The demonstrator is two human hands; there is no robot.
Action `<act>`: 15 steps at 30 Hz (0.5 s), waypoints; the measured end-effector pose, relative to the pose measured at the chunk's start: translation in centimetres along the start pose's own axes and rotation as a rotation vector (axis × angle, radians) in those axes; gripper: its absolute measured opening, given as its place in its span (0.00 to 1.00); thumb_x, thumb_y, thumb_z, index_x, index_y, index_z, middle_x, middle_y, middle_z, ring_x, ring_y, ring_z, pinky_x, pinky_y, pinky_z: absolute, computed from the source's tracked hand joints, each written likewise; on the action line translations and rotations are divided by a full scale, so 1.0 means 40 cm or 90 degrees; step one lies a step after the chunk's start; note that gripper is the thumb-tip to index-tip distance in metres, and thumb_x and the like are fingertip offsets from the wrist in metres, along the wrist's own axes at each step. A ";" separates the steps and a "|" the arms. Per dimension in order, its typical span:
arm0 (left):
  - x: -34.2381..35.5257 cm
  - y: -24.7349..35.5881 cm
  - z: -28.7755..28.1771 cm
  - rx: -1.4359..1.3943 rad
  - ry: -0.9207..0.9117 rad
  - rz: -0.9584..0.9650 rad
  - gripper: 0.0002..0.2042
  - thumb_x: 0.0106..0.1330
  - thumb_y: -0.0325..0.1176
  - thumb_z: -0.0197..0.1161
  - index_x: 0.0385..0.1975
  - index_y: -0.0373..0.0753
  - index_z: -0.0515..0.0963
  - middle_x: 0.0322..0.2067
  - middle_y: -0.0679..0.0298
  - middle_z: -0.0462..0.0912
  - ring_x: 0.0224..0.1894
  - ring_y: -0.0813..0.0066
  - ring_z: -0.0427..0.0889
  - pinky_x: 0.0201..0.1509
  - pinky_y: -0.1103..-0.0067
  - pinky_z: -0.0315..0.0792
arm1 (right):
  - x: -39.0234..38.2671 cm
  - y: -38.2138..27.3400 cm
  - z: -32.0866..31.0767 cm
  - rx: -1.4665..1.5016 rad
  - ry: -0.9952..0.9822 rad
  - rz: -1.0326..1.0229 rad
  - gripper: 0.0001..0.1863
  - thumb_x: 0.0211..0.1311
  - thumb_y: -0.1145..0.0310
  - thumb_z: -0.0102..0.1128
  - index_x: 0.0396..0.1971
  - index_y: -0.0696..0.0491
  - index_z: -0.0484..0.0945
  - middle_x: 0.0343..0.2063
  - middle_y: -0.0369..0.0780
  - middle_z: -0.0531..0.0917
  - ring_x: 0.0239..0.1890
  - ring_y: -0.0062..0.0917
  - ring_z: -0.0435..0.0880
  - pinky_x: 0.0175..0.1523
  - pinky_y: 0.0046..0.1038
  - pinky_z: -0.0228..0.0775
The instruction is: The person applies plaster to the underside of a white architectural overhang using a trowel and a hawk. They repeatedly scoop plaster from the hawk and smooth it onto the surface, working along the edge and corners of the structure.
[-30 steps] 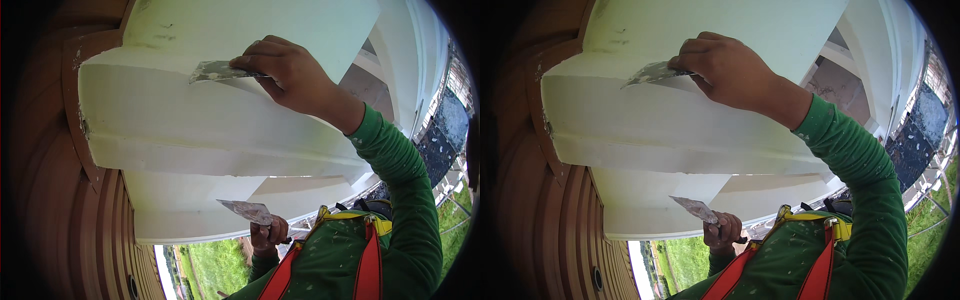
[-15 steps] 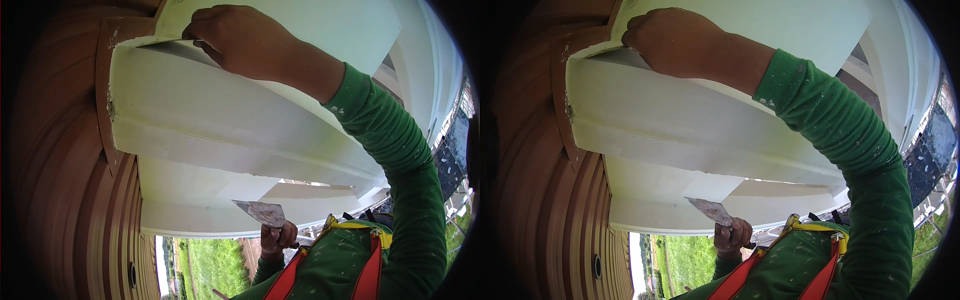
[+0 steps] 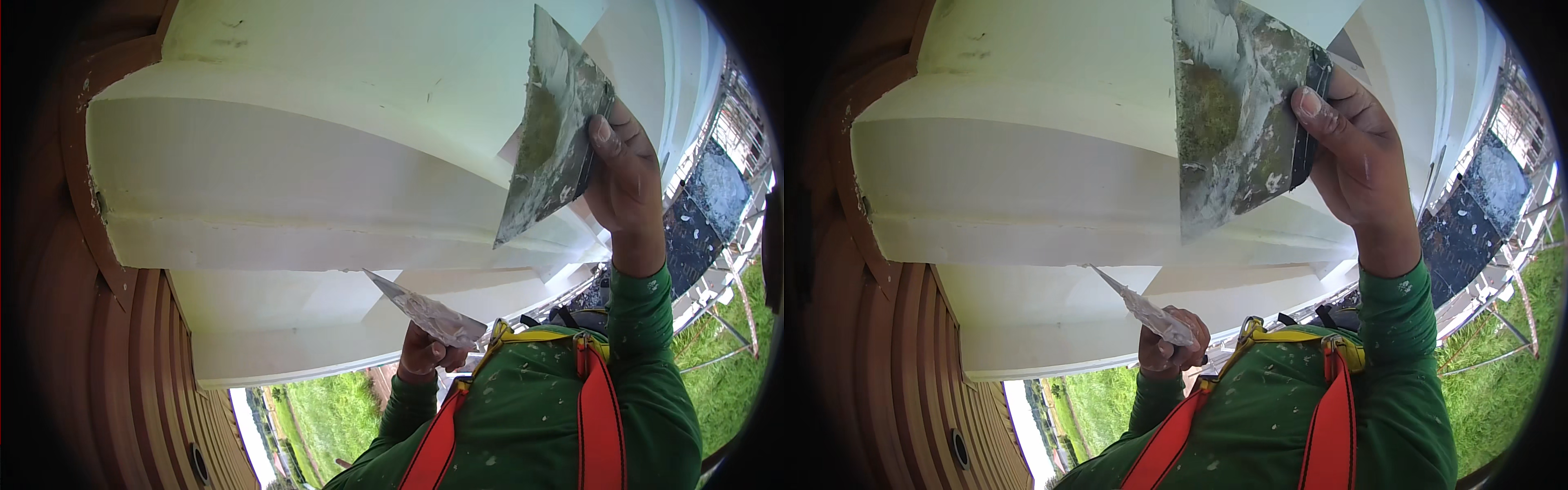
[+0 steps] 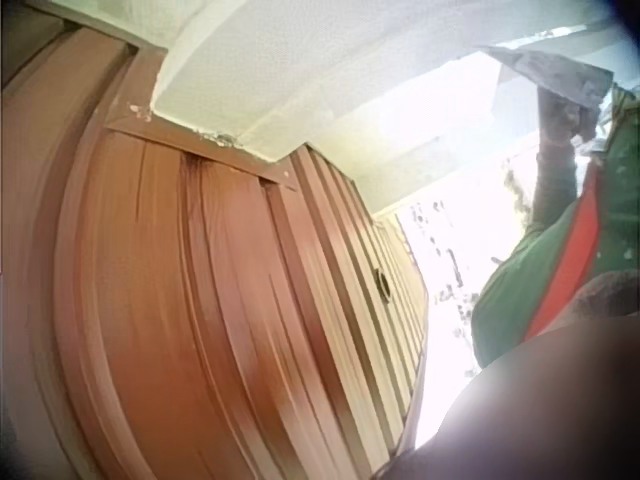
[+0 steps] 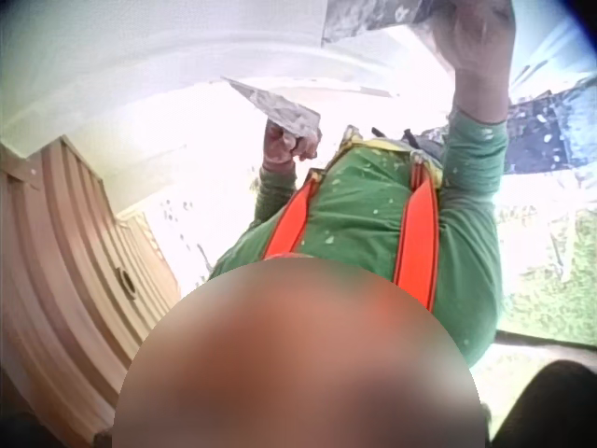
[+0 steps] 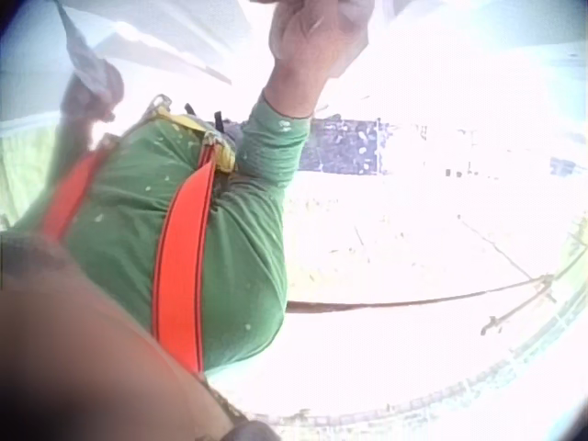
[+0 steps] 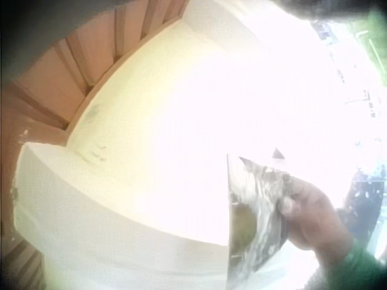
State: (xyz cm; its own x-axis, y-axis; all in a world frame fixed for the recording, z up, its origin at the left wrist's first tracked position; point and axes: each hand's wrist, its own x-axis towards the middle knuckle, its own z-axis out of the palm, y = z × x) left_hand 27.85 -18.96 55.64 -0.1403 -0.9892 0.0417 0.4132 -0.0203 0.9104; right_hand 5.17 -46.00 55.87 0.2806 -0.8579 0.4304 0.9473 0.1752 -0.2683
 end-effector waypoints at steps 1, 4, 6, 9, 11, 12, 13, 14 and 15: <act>0.015 -0.002 -0.003 0.001 -0.013 -0.044 0.24 0.68 0.34 0.65 0.59 0.30 0.68 0.24 0.62 0.76 0.15 0.82 0.66 0.18 0.81 0.62 | -0.018 0.018 0.008 0.073 0.036 0.072 0.19 0.75 0.69 0.49 0.59 0.63 0.69 0.51 0.43 0.82 0.50 0.24 0.83 0.57 0.29 0.76; 0.116 0.002 0.051 0.084 -0.048 -0.154 0.26 0.66 0.34 0.67 0.60 0.30 0.66 0.32 0.58 0.80 0.19 0.80 0.71 0.19 0.81 0.64 | -0.048 0.080 0.054 0.213 0.055 0.260 0.21 0.76 0.62 0.48 0.57 0.63 0.70 0.47 0.43 0.82 0.45 0.24 0.84 0.52 0.28 0.77; 0.163 -0.017 0.087 0.105 -0.069 -0.210 0.30 0.66 0.33 0.66 0.64 0.32 0.61 0.34 0.57 0.80 0.22 0.79 0.74 0.21 0.81 0.66 | -0.057 0.094 0.074 -0.027 0.001 0.365 0.24 0.77 0.54 0.45 0.51 0.61 0.76 0.40 0.42 0.83 0.39 0.23 0.82 0.49 0.27 0.75; 0.156 -0.062 0.069 0.013 -0.100 -0.190 0.32 0.67 0.32 0.64 0.67 0.34 0.56 0.36 0.56 0.80 0.22 0.78 0.74 0.21 0.80 0.66 | -0.065 0.137 0.093 -0.492 -0.237 0.359 0.31 0.79 0.47 0.35 0.48 0.60 0.80 0.34 0.47 0.83 0.36 0.26 0.80 0.48 0.29 0.73; 0.145 -0.085 0.066 0.000 -0.085 -0.155 0.32 0.67 0.31 0.63 0.67 0.35 0.54 0.37 0.55 0.79 0.19 0.77 0.73 0.19 0.80 0.66 | -0.088 0.131 0.078 -0.481 -0.249 0.415 0.27 0.78 0.50 0.41 0.49 0.59 0.79 0.33 0.40 0.83 0.34 0.22 0.79 0.45 0.27 0.73; 0.145 -0.078 0.071 -0.007 -0.068 -0.125 0.31 0.67 0.31 0.63 0.66 0.34 0.55 0.36 0.55 0.79 0.18 0.77 0.72 0.19 0.80 0.66 | -0.092 0.131 0.073 -0.473 -0.263 0.438 0.25 0.78 0.51 0.44 0.49 0.59 0.78 0.32 0.37 0.84 0.33 0.21 0.78 0.44 0.26 0.73; 0.143 -0.072 0.076 -0.015 -0.050 -0.094 0.30 0.67 0.32 0.64 0.65 0.34 0.57 0.35 0.55 0.79 0.18 0.77 0.72 0.18 0.80 0.66 | -0.098 0.123 0.055 -0.470 -0.239 0.465 0.24 0.77 0.52 0.46 0.51 0.59 0.78 0.34 0.38 0.84 0.35 0.20 0.79 0.45 0.25 0.73; 0.142 -0.065 0.091 0.023 0.003 -0.053 0.28 0.66 0.35 0.65 0.61 0.31 0.62 0.26 0.59 0.76 0.14 0.77 0.69 0.15 0.79 0.64 | -0.109 0.105 0.022 -0.466 -0.216 0.492 0.23 0.77 0.54 0.47 0.52 0.59 0.78 0.36 0.39 0.85 0.37 0.20 0.80 0.46 0.25 0.74; 0.137 -0.053 0.108 0.067 0.059 -0.015 0.27 0.65 0.38 0.67 0.56 0.27 0.68 0.17 0.64 0.73 0.10 0.77 0.66 0.12 0.79 0.61 | -0.121 0.090 -0.008 -0.461 -0.198 0.517 0.23 0.76 0.55 0.49 0.54 0.60 0.78 0.37 0.39 0.85 0.39 0.20 0.81 0.47 0.24 0.74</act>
State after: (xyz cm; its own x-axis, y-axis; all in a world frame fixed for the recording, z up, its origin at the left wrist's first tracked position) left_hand 22.32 -23.71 55.70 -0.0638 -0.9979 -0.0140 0.3137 -0.0333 0.9489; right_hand 7.17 -41.34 52.54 0.8940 -0.4425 0.0699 0.1829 0.2180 -0.9587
